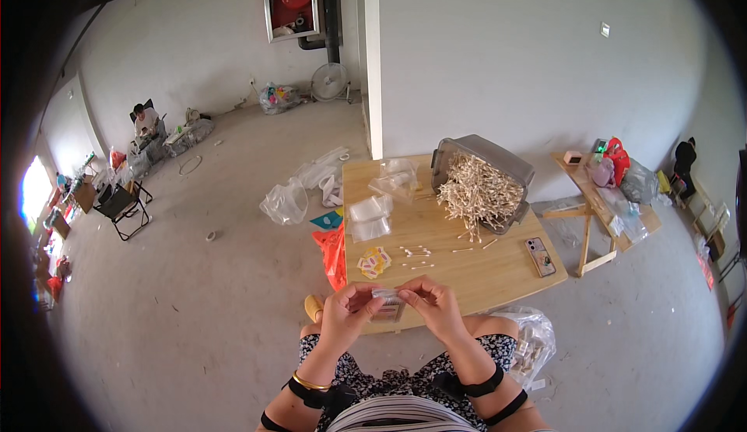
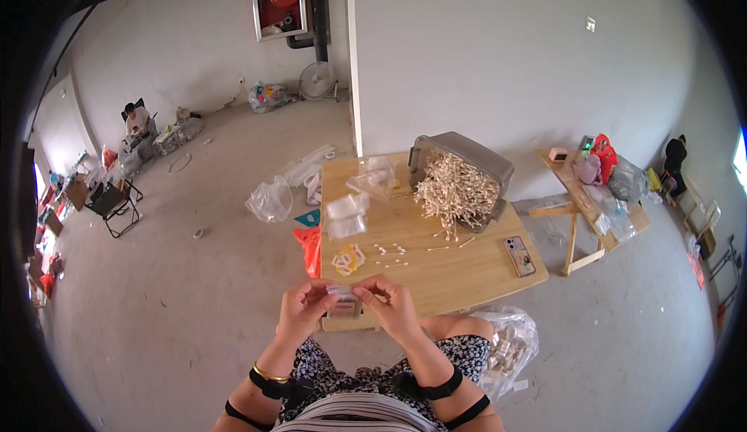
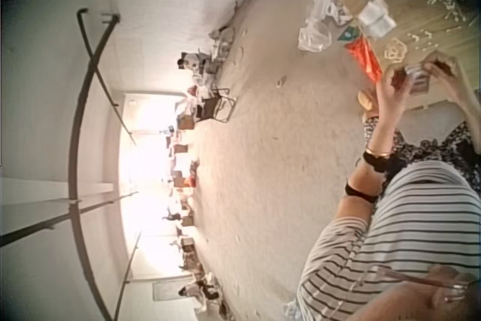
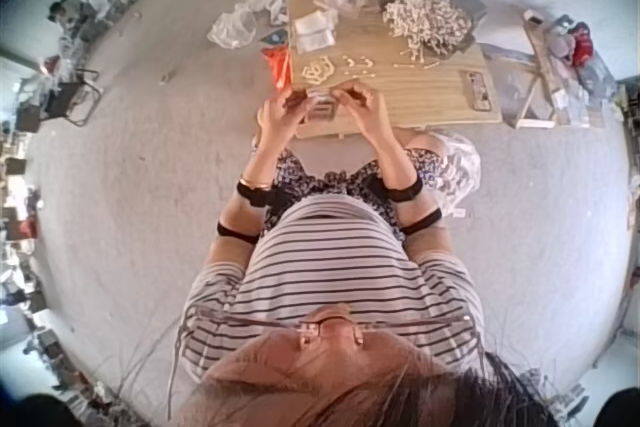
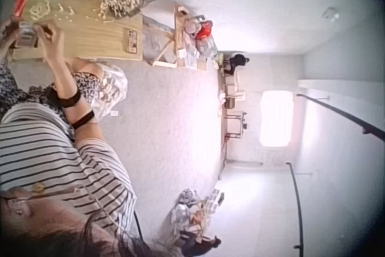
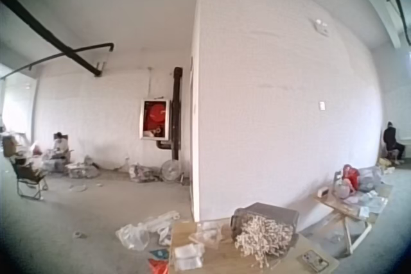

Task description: Arranging and packaging cotton swabs into plastic bags.

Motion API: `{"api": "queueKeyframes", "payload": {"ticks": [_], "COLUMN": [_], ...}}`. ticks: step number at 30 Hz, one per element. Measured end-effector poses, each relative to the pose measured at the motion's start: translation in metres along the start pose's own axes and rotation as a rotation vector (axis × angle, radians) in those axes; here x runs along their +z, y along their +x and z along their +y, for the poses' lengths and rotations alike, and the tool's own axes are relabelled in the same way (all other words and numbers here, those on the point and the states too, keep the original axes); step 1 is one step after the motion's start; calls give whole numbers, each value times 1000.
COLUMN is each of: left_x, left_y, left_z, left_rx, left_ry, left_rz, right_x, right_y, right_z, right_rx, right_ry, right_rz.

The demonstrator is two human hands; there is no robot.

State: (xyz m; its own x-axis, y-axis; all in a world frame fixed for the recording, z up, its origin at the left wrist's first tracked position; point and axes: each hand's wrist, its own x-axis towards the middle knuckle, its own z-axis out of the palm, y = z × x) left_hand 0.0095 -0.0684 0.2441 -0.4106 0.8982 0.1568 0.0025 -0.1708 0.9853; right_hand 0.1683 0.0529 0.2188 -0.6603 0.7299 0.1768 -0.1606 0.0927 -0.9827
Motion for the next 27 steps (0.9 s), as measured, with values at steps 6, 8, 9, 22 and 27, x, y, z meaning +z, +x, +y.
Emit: {"api": "queueKeyframes", "payload": {"ticks": [6, 8, 9, 22, 27], "left_x": [-4, -2, -1, 1, 2], "left_y": [1, 2, 2, 7, 13], "left_z": [-5, -5, -5, -14, -8], "left_rx": [40, 65, 66, 39, 89], "left_ry": [5, -21, -21, -130, 93], "left_rz": [29, 55, 52, 49, 10], "right_x": [5, 5, 4, 8, 12], "right_y": [0, 0, 0, 4, 7], "right_z": [-5, -6, -5, -20, -14], "right_rx": [-5, -65, -67, -220, -204], "right_ry": [3, -25, -26, -255, -304], "right_rz": [14, 1, 4, 81, 69]}}
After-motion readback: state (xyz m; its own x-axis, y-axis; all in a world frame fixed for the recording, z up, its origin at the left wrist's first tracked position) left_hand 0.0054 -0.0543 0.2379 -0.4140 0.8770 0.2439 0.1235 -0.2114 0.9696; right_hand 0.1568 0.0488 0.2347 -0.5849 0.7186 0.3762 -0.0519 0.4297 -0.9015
